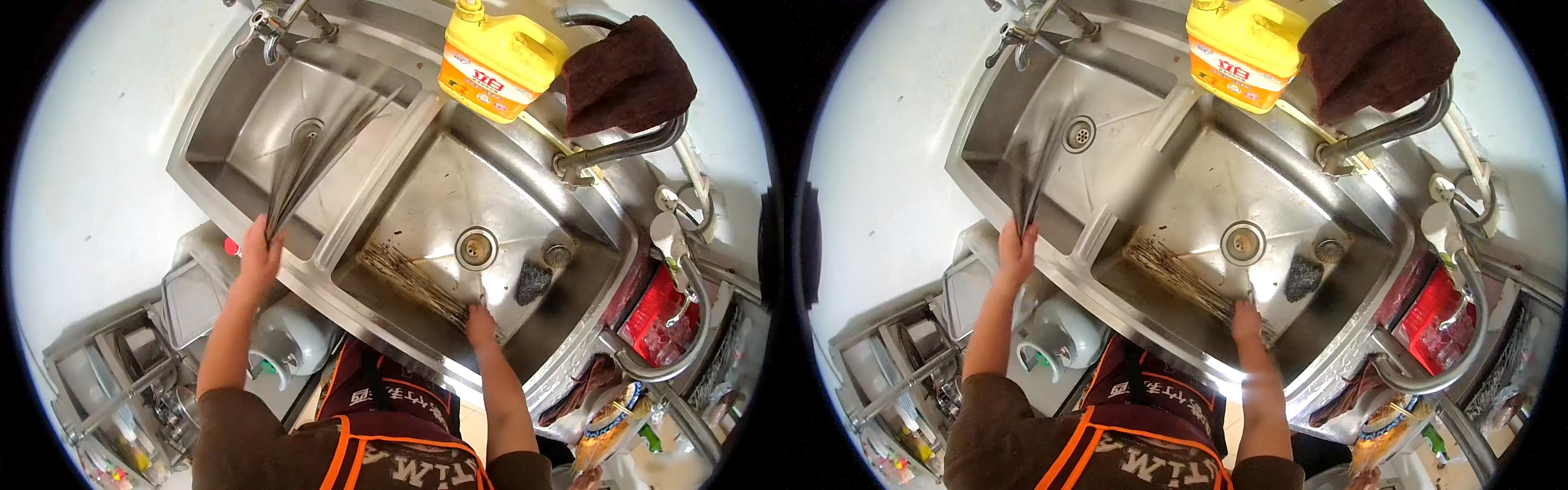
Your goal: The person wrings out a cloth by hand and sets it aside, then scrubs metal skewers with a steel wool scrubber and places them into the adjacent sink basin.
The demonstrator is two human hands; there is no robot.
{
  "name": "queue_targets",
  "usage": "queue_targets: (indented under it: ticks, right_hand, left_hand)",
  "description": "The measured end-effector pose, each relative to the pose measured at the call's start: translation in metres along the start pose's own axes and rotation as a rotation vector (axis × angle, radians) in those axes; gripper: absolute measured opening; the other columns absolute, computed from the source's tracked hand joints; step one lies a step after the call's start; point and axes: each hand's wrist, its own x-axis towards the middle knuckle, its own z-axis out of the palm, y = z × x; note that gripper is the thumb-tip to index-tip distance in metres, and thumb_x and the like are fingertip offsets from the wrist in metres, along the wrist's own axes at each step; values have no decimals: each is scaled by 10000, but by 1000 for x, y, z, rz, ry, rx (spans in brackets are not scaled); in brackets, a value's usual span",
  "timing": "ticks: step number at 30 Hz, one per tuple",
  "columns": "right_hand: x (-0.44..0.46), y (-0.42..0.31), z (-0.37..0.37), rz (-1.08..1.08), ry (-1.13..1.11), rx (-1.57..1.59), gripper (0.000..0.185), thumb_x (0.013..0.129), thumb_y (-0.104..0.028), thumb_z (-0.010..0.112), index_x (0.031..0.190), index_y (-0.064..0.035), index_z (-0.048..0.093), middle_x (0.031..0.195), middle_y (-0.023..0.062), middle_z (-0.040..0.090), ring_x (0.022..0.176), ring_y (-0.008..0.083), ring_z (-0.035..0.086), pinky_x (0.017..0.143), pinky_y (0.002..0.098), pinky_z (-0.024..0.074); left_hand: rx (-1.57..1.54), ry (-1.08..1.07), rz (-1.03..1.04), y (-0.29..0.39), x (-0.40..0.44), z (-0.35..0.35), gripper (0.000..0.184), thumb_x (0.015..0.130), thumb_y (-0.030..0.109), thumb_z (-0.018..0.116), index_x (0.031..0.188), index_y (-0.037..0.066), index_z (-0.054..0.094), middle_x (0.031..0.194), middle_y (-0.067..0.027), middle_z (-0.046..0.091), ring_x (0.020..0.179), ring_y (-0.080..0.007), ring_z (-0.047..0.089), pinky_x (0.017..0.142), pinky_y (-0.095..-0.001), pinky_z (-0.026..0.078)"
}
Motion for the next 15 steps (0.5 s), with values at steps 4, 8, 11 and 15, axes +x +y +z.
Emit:
queue_targets:
  ticks: [4, 8, 11, 15]
  right_hand:
    - [1, -5, -4, 37, -17, 27, 138, 748, -87, 513, 875, -35, 528, 883, 148, 549, 850, 329, 555, 724, 426, 468]
    - [-6, -17, -25, 77, -58, 138, 286, 699, -160, 616, 938, -24, 535, 941, 168, 549, 919, 328, 534, 794, 418, 443]
    - [-7, -13, -13, 84, 18, 194, 383, 688, -193, 645, 1012, -24, 532, 993, 176, 544, 944, 337, 523, 818, 415, 431]
    - [-6, -24, -27, 106, -20, 282, 394, 707, -205, 629, 1048, -34, 532, 1061, 171, 529, 1012, 325, 490, 862, 429, 403]
  left_hand:
    - [90, -128, -36, -38, 11, -7, 189, 832, 166, 524, 887, 2, 451, 695, -202, 487, 658, -398, 460, 595, -431, 368]
    - [110, -296, -202, -78, 49, 25, 256, 847, 238, 518, 826, -14, 477, 669, -206, 498, 656, -385, 484, 593, -431, 370]
    - [17, -368, -314, -118, 100, 77, 327, 852, 298, 502, 808, -25, 517, 714, -215, 547, 702, -371, 523, 620, -425, 389]
    - [-46, -416, -288, -151, 138, 141, 338, 844, 310, 509, 817, -26, 526, 769, -228, 570, 764, -386, 543, 664, -439, 408]
